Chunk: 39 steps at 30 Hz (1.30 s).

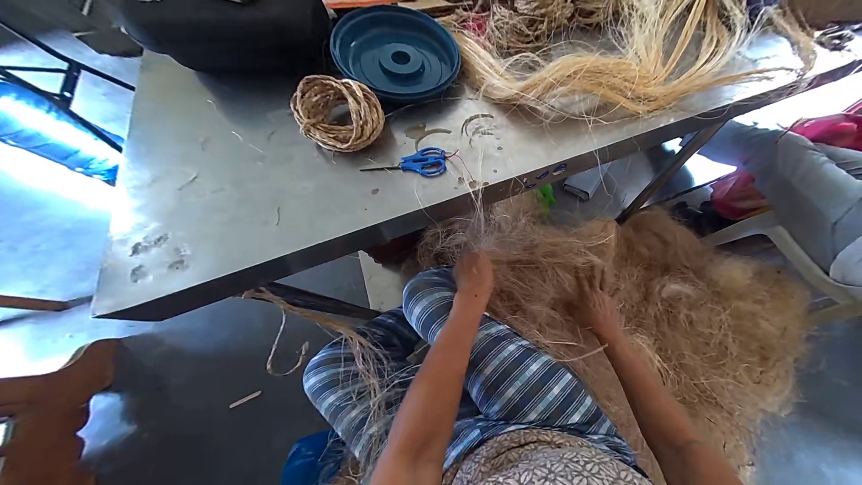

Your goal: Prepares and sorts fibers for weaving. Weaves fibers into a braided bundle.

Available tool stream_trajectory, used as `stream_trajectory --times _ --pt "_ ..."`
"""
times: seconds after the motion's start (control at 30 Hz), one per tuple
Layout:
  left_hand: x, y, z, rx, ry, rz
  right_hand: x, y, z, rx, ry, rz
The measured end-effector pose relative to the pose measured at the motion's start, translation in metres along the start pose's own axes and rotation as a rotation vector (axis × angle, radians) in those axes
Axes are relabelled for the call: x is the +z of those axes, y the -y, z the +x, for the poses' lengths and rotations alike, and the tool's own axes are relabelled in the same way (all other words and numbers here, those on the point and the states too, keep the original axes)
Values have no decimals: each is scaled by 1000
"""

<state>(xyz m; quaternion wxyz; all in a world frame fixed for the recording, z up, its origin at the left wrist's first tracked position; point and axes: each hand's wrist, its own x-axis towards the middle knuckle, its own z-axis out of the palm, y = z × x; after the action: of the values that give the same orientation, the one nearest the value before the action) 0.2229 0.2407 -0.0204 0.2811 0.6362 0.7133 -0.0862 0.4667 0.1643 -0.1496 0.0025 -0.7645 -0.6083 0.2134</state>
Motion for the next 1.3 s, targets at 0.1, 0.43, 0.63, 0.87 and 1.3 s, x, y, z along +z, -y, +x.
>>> stream_trajectory --times 0.1,0.43,0.63,0.87,1.3 --pt "-3 10 11 -5 -39 -40 5 -15 1 59 -101 -36" --pt "15 34 29 41 50 -85 -34 -10 -32 -97 -95 352" --pt "15 20 10 291 -102 -274 -56 10 -71 -171 -453 300" --pt "29 12 -55 340 -278 -210 -5 81 -49 -427 -116 541" --pt "-4 191 -257 279 -253 -313 7 105 -29 -386 115 249"
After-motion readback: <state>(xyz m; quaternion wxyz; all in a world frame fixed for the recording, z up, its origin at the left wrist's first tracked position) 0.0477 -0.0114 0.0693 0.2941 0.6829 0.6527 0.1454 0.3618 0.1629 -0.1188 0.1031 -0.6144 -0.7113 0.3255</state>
